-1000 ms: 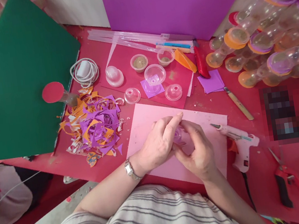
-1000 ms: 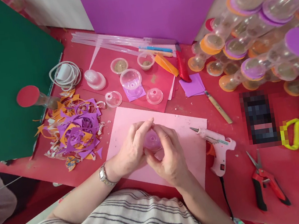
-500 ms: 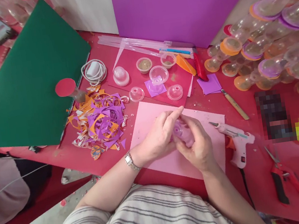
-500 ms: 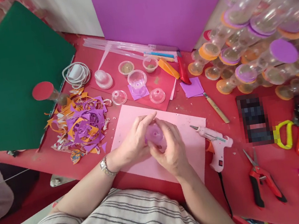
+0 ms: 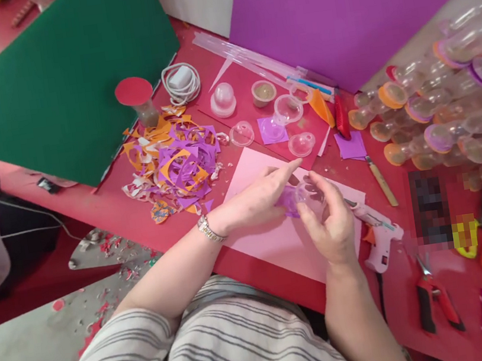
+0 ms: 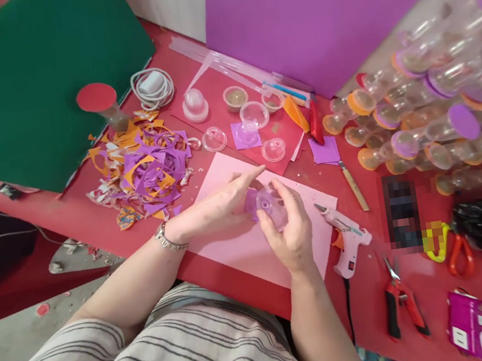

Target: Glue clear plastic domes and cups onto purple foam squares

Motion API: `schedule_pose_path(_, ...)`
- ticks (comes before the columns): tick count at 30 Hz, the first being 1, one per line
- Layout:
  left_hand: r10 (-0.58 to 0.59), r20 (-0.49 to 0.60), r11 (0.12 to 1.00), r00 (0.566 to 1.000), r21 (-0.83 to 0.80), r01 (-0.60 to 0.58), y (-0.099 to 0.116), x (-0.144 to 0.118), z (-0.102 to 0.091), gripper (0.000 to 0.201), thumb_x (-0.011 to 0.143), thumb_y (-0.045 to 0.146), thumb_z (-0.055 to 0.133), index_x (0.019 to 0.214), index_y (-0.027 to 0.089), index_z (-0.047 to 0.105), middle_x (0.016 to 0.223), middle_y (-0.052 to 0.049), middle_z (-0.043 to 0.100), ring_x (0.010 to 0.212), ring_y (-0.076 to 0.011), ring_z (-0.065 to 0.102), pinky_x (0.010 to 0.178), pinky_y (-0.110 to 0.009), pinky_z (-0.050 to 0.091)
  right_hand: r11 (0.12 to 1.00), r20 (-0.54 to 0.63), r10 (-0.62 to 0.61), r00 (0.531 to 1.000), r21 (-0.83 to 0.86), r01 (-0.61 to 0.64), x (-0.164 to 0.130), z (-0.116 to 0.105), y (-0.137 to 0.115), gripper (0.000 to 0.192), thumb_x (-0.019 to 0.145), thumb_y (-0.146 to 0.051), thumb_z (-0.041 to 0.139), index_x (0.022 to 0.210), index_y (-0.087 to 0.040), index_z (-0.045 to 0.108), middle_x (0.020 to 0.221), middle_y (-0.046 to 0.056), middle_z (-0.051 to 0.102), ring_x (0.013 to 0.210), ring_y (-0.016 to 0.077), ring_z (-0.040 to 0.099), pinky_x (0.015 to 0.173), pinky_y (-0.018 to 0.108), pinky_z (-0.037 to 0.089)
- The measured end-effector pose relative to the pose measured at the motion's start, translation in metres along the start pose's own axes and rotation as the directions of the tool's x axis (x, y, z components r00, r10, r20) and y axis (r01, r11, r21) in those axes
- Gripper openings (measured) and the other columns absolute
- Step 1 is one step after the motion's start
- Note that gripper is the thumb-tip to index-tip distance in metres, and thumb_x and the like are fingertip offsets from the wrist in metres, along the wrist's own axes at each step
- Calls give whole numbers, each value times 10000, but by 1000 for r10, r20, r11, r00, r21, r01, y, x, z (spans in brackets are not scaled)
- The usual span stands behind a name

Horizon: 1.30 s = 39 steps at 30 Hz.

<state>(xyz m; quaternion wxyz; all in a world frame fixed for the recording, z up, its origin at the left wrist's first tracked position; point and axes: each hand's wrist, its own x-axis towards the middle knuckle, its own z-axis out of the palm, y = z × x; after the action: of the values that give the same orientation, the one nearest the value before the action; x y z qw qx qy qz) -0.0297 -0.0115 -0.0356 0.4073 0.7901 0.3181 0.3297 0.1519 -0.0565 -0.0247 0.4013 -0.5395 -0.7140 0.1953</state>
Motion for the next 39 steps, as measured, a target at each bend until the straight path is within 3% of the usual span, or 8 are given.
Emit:
schedule_pose_path(9, -91, -37, 996, 995, -16, 91, 6, 2, 4, 814, 780, 200, 718, 1488, 249, 317, 1269, -115, 608, 1222, -276, 547, 998, -426, 503, 988, -38, 48, 998, 148, -42, -7, -2, 11, 669, 895, -472, 612, 1470, -202, 405, 1343, 176, 592, 1221, 295, 604, 1002, 549, 501)
schedule_pose_path(18, -93, -102, 996, 990, -20, 91, 5, 5, 13, 702, 808, 142, 669, 1442, 178, 370, 1191, -131, 653, 1147, -247, 612, 967, -401, 533, 997, -80, -33, 996, -77, 27, -3, 7, 1, 566, 893, -428, 633, 1397, -203, 505, 1211, 155, 683, 1092, 271, 679, 908, 465, 570)
schedule_pose_path(25, -126, -101, 992, 987, -19, 124, 4, 6, 13, 630, 804, 105, 627, 1383, 177, 391, 1170, -113, 673, 1052, -202, 661, 900, -367, 563, 995, -80, -24, 996, -95, 16, 0, 10, -4, 538, 907, -375, 617, 1404, -210, 495, 1157, 134, 698, 1046, 255, 690, 869, 434, 594)
schedule_pose_path(39, -174, -80, 983, 982, 37, 177, 13, 10, 5, 419, 774, 83, 631, 1166, 158, 504, 1112, -106, 701, 1017, -210, 679, 887, -358, 557, 995, -65, -38, 997, -95, 31, 4, 8, -10, 508, 920, -344, 593, 1394, -210, 469, 1156, 125, 696, 1060, 250, 691, 864, 414, 608)
